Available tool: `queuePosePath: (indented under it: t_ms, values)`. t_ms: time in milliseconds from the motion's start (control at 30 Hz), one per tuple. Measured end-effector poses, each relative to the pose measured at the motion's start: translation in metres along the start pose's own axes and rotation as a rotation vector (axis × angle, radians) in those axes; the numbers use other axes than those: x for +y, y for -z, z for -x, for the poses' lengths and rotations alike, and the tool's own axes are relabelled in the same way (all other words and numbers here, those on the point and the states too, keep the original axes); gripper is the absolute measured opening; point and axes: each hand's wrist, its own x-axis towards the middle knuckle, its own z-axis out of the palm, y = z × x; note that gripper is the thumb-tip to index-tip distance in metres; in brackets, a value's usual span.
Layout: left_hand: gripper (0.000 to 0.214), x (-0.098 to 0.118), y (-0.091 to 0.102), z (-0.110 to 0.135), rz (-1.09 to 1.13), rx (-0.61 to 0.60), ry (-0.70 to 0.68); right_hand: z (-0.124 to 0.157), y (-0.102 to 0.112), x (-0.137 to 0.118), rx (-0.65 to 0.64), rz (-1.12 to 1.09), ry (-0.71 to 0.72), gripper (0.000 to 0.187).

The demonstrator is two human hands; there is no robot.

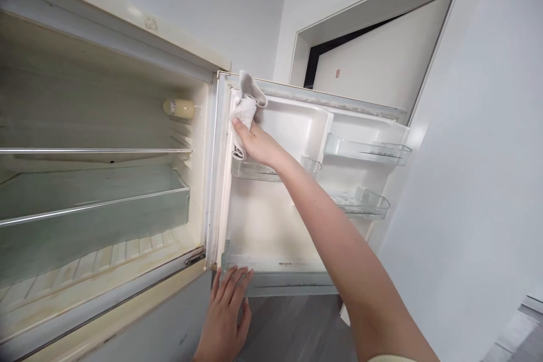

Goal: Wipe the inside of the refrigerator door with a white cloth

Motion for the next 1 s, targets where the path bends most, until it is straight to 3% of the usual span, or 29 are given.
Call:
queuePosePath:
  t_ms: [233,433,567,700,833,1000]
  values:
    - [0.064,-0.003,0.008,-0.001,0.013,-0.024,-0.024,0.001,0.013,0.015,0.066,0.406,0.048,0.072]
    - [0.063,-0.004,0.006,0.000,0.057,-0.024,-0.011,0.017,0.045,0.053,0.109,0.751,-0.115,0.071]
    - [0.063,-0.006,0.007,0.000,0.097,-0.016,-0.023,0.021,0.051,0.070,0.215,0.807,-0.168,0.074]
    - [0.064,-0.007,0.009,0.000,0.075,-0.020,-0.032,0.014,0.040,0.070,0.284,0.738,-0.193,0.078]
    - [0.063,-0.008,0.007,-0.001,0.014,0.000,-0.057,0.008,0.028,0.053,0.199,0.633,-0.217,0.074]
    - [0.064,-0.009,0.004,0.000,-0.026,0.023,-0.075,0.001,0.021,0.036,-0.042,0.585,-0.006,0.065]
